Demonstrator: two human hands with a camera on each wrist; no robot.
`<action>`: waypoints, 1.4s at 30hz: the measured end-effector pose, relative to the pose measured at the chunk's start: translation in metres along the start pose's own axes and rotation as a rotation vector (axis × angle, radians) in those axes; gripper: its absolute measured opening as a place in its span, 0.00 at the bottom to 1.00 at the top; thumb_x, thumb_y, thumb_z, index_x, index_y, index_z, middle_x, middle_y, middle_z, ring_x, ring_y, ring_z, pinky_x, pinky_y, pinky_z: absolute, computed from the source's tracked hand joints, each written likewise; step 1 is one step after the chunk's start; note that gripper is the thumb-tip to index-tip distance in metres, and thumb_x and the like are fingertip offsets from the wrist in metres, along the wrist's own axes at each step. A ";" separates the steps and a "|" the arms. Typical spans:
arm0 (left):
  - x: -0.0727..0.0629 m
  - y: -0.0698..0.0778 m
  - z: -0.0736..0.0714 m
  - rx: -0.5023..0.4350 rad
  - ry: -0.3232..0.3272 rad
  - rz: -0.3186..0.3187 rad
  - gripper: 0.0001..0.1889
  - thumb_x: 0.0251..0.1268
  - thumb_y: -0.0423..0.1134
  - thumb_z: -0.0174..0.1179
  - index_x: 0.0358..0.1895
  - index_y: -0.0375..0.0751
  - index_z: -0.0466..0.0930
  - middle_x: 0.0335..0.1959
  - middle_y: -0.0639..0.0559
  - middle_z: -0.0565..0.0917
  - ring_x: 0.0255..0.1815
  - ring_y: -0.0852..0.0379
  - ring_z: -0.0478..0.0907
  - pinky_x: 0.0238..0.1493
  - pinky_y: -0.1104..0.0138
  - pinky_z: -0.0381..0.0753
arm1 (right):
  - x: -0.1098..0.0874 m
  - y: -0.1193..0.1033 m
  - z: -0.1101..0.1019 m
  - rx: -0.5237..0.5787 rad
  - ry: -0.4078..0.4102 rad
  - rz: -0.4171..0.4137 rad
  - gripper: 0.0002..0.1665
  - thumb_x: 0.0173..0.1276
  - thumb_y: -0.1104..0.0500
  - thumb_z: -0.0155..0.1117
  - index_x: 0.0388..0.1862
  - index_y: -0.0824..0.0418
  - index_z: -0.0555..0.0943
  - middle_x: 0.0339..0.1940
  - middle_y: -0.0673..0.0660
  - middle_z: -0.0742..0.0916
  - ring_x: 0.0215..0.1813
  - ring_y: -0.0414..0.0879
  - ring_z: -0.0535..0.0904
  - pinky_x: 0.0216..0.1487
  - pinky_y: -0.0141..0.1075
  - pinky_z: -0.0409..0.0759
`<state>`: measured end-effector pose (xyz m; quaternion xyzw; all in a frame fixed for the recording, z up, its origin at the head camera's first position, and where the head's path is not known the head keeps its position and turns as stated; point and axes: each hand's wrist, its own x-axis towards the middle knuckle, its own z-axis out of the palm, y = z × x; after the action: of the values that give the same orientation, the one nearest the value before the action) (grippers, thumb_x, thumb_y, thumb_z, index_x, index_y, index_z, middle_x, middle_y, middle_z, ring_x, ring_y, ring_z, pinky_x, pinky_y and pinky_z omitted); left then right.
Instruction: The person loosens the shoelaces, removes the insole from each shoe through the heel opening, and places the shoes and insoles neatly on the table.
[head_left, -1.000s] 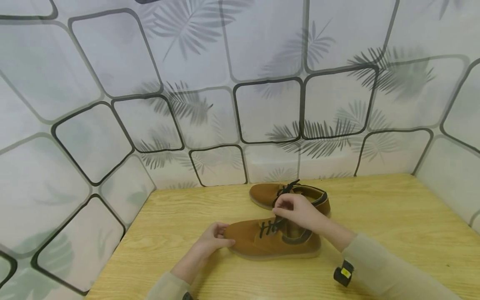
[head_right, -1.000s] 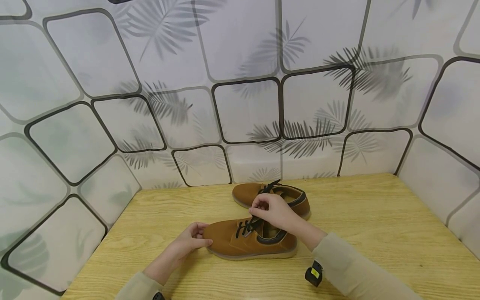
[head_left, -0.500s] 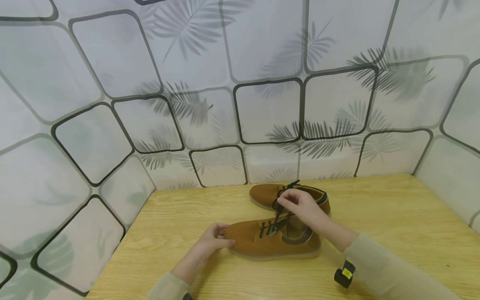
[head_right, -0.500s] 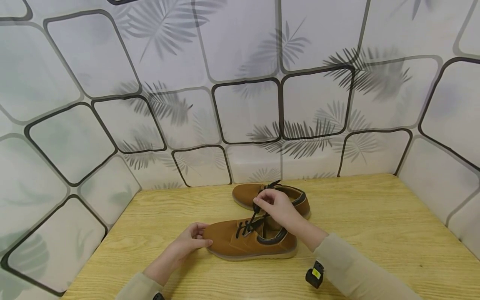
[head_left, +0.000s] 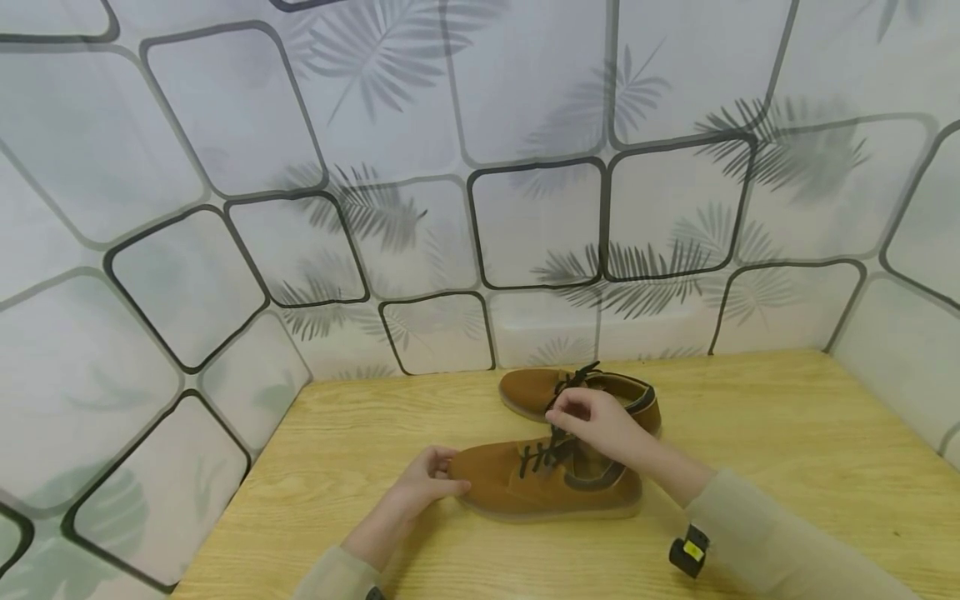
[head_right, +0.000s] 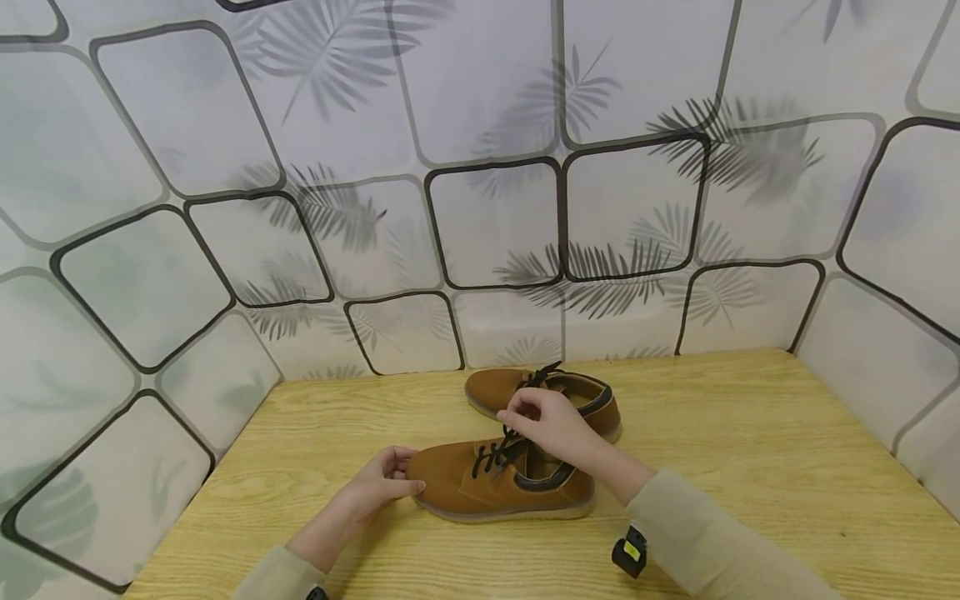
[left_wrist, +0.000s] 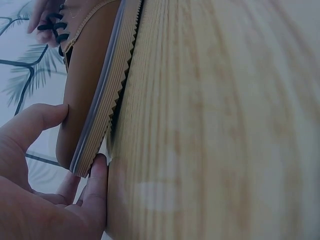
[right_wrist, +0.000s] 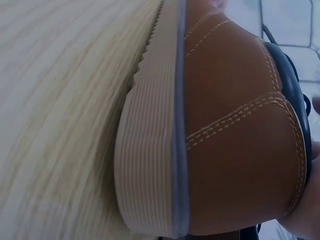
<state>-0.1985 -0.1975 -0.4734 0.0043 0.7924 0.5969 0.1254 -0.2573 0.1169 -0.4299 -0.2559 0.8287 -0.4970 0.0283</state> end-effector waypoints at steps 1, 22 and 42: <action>0.000 0.000 0.000 0.000 -0.002 0.001 0.34 0.62 0.30 0.70 0.70 0.28 0.67 0.58 0.40 0.76 0.53 0.52 0.76 0.60 0.59 0.76 | 0.000 0.000 0.001 -0.037 -0.012 -0.012 0.10 0.76 0.54 0.69 0.41 0.59 0.83 0.35 0.52 0.84 0.34 0.39 0.75 0.38 0.33 0.77; 0.001 -0.001 0.001 -0.004 0.038 -0.017 0.33 0.60 0.29 0.71 0.69 0.29 0.70 0.58 0.41 0.75 0.52 0.52 0.74 0.58 0.61 0.74 | 0.001 0.002 0.002 -0.094 -0.011 -0.056 0.07 0.70 0.57 0.75 0.36 0.56 0.83 0.31 0.49 0.82 0.32 0.38 0.74 0.36 0.32 0.76; 0.000 0.001 0.002 -0.008 0.047 -0.021 0.33 0.60 0.29 0.71 0.68 0.30 0.70 0.59 0.41 0.74 0.53 0.51 0.71 0.58 0.59 0.73 | 0.001 0.003 -0.003 0.126 0.111 0.025 0.09 0.77 0.59 0.68 0.41 0.66 0.84 0.40 0.56 0.86 0.35 0.39 0.76 0.38 0.33 0.78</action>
<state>-0.1986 -0.1957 -0.4728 -0.0185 0.7926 0.5988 0.1131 -0.2601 0.1207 -0.4307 -0.2153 0.7992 -0.5612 0.0047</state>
